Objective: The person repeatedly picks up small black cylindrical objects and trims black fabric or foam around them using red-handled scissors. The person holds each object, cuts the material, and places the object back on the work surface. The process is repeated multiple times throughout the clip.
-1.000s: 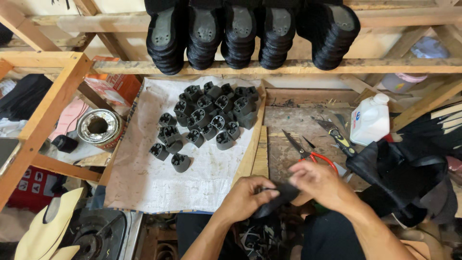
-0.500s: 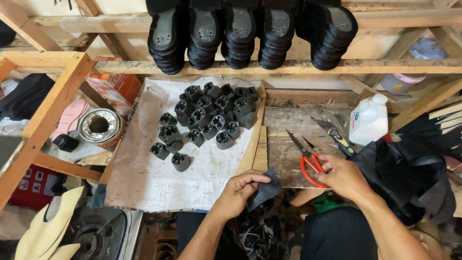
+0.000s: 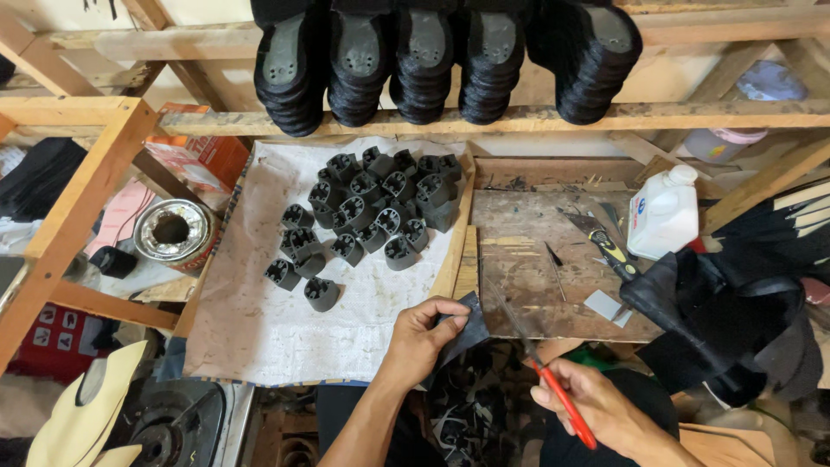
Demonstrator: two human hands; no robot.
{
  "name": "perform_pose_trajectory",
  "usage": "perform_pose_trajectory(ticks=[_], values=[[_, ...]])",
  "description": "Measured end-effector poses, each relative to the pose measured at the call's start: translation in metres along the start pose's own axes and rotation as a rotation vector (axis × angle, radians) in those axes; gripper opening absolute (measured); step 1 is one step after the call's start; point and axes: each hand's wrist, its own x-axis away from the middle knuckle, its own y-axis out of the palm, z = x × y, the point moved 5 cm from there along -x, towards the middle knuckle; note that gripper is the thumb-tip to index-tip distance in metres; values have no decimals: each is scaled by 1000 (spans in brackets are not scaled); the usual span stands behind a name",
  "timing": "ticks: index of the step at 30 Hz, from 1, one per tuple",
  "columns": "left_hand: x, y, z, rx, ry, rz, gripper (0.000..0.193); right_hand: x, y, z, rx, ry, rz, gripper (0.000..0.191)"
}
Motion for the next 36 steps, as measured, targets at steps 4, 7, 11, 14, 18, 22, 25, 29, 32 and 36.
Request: perform_pose_trajectory(ticks=[4,7,11,14,18,22,25,29,32,36], values=[[1,6,3,-21,-9,-15,11,1,6,-1,-54,-77,-167,34],[3,13,6,-17,-27,-20,13,-2,12,2,-147,-21,-231,29],[8,18,10,-90,-31,13,16,-3,19,1,-182,-43,-203,29],[9,23,15,-78,-12,11,17,-3,20,-1,-143,10,-130,28],[9,25,16,-80,-37,19,17,0,21,-6,-177,95,-47,30],[9,24,15,-75,-34,14,17,5,17,-11,101,79,56,38],[9,22,13,-72,-35,3,17,4,15,-10,115,54,58,41],[8,20,12,-63,-41,1,17,1,13,-4,252,26,110,45],[9,19,12,-26,-60,-10,17,0,12,1,250,36,128,48],[12,18,16,-52,-63,-6,16,-3,15,-2,82,-71,16,56]])
